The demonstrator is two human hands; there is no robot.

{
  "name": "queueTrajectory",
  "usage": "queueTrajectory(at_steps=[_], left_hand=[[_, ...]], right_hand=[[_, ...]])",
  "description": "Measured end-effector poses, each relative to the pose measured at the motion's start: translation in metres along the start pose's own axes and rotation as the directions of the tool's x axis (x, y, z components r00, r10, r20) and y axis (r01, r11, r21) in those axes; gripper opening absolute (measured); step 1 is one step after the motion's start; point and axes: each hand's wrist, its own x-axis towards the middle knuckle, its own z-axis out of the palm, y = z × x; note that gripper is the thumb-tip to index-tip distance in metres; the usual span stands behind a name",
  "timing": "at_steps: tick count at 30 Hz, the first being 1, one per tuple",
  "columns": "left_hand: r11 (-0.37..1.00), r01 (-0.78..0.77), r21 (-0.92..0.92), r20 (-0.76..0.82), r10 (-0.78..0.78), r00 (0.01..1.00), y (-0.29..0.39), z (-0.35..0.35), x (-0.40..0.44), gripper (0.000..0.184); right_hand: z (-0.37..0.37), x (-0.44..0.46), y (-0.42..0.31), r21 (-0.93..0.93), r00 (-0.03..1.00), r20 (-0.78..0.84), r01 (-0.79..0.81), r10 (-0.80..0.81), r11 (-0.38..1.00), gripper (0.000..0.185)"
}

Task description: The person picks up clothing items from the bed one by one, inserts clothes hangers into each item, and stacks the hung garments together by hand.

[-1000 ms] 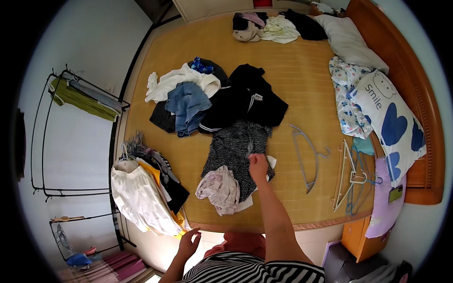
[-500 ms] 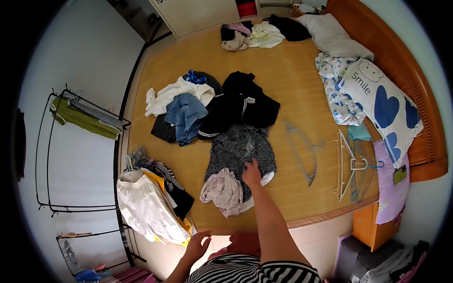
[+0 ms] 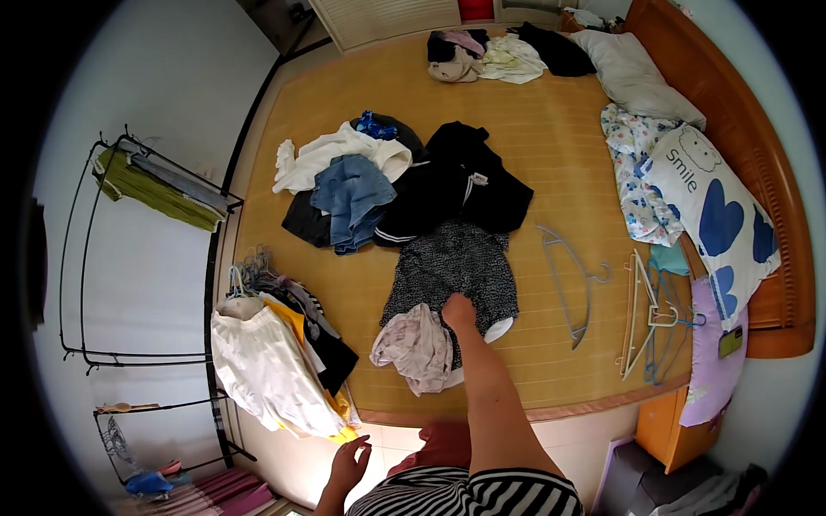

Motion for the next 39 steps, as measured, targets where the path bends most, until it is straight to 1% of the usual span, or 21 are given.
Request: queueTrajectory(at_steps=[2, 3, 5, 9, 11, 12, 13, 15, 16, 18, 22, 24, 26, 28, 29, 32, 34, 35, 36, 37, 39], left_hand=[[1.000, -0.023, 0.015, 0.012, 0.023, 1.000, 0.000, 0.000, 0.009, 0.028], [0.999, -0.031, 0.016, 0.018, 0.031, 0.999, 0.002, 0.001, 0.013, 0.028], [0.999, -0.034, 0.012, 0.031, 0.034, 0.999, 0.005, 0.001, 0.020, 0.029], [0.998, -0.055, 0.044, 0.069, 0.052, 0.996, 0.013, 0.005, 0.028, 0.029], [0.998, -0.055, 0.044, 0.062, 0.052, 0.997, 0.015, 0.008, 0.027, 0.030], [0.998, -0.045, 0.043, 0.067, 0.042, 0.997, 0.014, 0.009, 0.025, 0.030], [0.998, -0.039, 0.053, 0.087, 0.034, 0.996, 0.013, 0.010, 0.024, 0.030], [0.997, -0.041, 0.058, 0.109, 0.034, 0.993, 0.013, 0.014, 0.026, 0.029], [0.996, -0.056, 0.068, 0.114, 0.048, 0.992, 0.013, 0.016, 0.027, 0.029], [0.994, -0.077, 0.074, 0.133, 0.067, 0.989, 0.016, 0.016, 0.032, 0.028], [0.990, -0.127, 0.062, 0.129, 0.119, 0.985, 0.029, 0.014, 0.056, 0.029], [0.987, -0.151, 0.052, 0.103, 0.145, 0.984, 0.032, 0.014, 0.065, 0.030], [0.985, -0.167, 0.042, 0.095, 0.162, 0.982, 0.035, 0.014, 0.072, 0.030], [0.980, -0.193, 0.052, 0.113, 0.186, 0.976, 0.037, 0.014, 0.075, 0.029], [0.980, -0.192, 0.054, 0.122, 0.184, 0.975, 0.038, 0.015, 0.075, 0.029], [0.979, -0.189, 0.076, 0.168, 0.174, 0.970, 0.039, 0.018, 0.076, 0.029], [0.983, -0.174, 0.062, 0.194, 0.160, 0.968, 0.041, 0.018, 0.075, 0.029], [0.983, -0.172, 0.064, 0.197, 0.157, 0.968, 0.042, 0.018, 0.075, 0.029], [0.984, -0.165, 0.062, 0.202, 0.150, 0.968, 0.043, 0.018, 0.074, 0.029], [0.985, -0.159, 0.060, 0.206, 0.144, 0.968, 0.044, 0.018, 0.074, 0.028], [0.984, -0.164, 0.063, 0.201, 0.149, 0.968, 0.046, 0.018, 0.073, 0.028]], right_hand=[[0.001, -0.008, -0.001, 0.171, 0.969, -0.212, -0.089, 0.125, 0.981, 0.032], [0.002, -0.005, -0.003, 0.174, 0.967, -0.218, -0.095, 0.132, 0.980, 0.032], [0.005, -0.001, -0.004, 0.217, 0.803, -0.545, -0.141, 0.240, 0.966, 0.042], [-0.015, 0.014, -0.010, 0.311, 0.819, -0.435, -0.254, 0.375, 0.916, 0.042], [-0.009, 0.032, 0.007, 0.189, 0.940, -0.269, -0.160, 0.208, 0.969, 0.035], [-0.010, 0.029, 0.003, 0.261, 0.929, -0.357, -0.001, 0.098, 0.965, 0.026], [-0.009, 0.024, 0.000, 0.256, 0.931, -0.351, -0.006, 0.099, 0.967, 0.026], [-0.015, 0.018, -0.012, 0.339, 0.943, -0.331, 0.158, -0.039, 0.927, 0.024], [-0.024, 0.007, -0.019, 0.335, 0.942, -0.335, 0.157, -0.038, 0.929, 0.024], [-0.039, -0.027, -0.027, 0.388, 0.989, -0.109, 0.131, -0.095, 0.912, 0.028], [-0.040, -0.096, 0.012, 0.257, 0.951, -0.053, 0.309, -0.306, 0.916, 0.029], [-0.056, -0.142, 0.028, 0.073, 0.955, 0.183, 0.223, -0.233, 0.972, 0.030], [-0.045, -0.177, 0.063, -0.040, 0.913, 0.292, 0.310, -0.286, 0.950, 0.026], [-0.044, -0.207, 0.084, -0.134, 0.865, 0.460, 0.293, -0.203, 0.947, 0.029], [-0.043, -0.213, 0.096, -0.130, 0.865, 0.462, 0.285, -0.197, 0.950, 0.029], [-0.036, -0.201, 0.121, -0.133, 0.591, 0.793, 0.403, -0.146, 0.906, 0.028], [-0.056, -0.178, 0.098, -0.077, 0.741, 0.662, 0.223, -0.117, 0.972, 0.031], [-0.055, -0.161, 0.093, -0.002, 0.876, 0.470, 0.127, -0.111, 0.992, 0.034], [-0.056, -0.143, 0.083, 0.078, 0.970, 0.204, 0.119, -0.132, 0.990, 0.032], [-0.056, -0.123, 0.076, 0.230, 0.995, -0.032, 0.096, -0.091, 0.968, 0.032], [-0.047, -0.070, 0.075, 0.211, 0.972, -0.235, 0.028, 0.023, 0.977, 0.029]])
